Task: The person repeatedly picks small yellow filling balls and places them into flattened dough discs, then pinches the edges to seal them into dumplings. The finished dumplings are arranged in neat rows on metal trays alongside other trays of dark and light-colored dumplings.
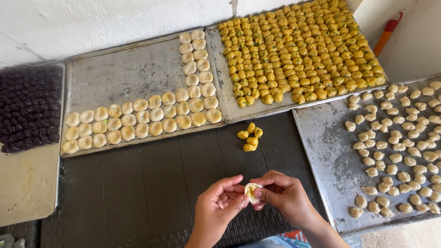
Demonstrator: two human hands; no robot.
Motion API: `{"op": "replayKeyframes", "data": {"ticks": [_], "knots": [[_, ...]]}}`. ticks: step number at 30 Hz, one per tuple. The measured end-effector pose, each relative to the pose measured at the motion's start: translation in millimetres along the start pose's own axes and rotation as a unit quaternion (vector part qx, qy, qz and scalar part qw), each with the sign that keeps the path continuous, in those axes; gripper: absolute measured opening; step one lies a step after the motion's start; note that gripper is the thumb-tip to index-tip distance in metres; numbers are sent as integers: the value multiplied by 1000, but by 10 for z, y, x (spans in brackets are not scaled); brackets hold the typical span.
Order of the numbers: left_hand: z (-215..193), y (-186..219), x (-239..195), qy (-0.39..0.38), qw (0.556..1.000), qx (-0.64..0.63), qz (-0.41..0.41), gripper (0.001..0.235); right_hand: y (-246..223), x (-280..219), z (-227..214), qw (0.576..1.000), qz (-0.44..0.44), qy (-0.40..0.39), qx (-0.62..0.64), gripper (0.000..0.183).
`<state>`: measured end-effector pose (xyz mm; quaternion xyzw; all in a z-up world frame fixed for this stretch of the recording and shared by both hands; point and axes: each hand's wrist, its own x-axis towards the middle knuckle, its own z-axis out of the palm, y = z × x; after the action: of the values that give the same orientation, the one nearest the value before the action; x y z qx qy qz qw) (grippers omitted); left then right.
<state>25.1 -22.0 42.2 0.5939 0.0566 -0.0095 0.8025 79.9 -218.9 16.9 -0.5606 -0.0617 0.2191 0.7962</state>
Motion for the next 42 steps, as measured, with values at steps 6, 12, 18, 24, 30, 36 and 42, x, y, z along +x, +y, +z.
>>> {"op": "replayKeyframes", "data": {"ticks": [6, 12, 18, 24, 30, 36, 42], "knots": [[132, 37, 90, 28, 957, 210, 199, 28, 46, 24, 125, 984, 113, 88, 102, 19], [-17, -20, 19, 37, 985, 128, 112, 21, -95, -100, 196, 986, 49, 2, -159, 45], [-318, -196, 74, -71, 850, 482, 201, 19, 273, -6, 9, 832, -248, -26, -496, 26], [-103, -173, 71, -11, 880, 438, 186, 8, 158, -141, 169, 784, -319, -6, -533, 44], [-160, -282, 28, -18, 858, 468, 212, 22, 26, 231, 7, 865, -133, -48, -482, 17], [-260, -264, -24, -64, 877, 436, 190, 61, -424, 725, 225, 758, 148, -222, -595, 43], [-314, -393, -114, -25, 834, 512, 207, 48, -411, 733, 327, 665, 147, -282, -676, 48]]}}
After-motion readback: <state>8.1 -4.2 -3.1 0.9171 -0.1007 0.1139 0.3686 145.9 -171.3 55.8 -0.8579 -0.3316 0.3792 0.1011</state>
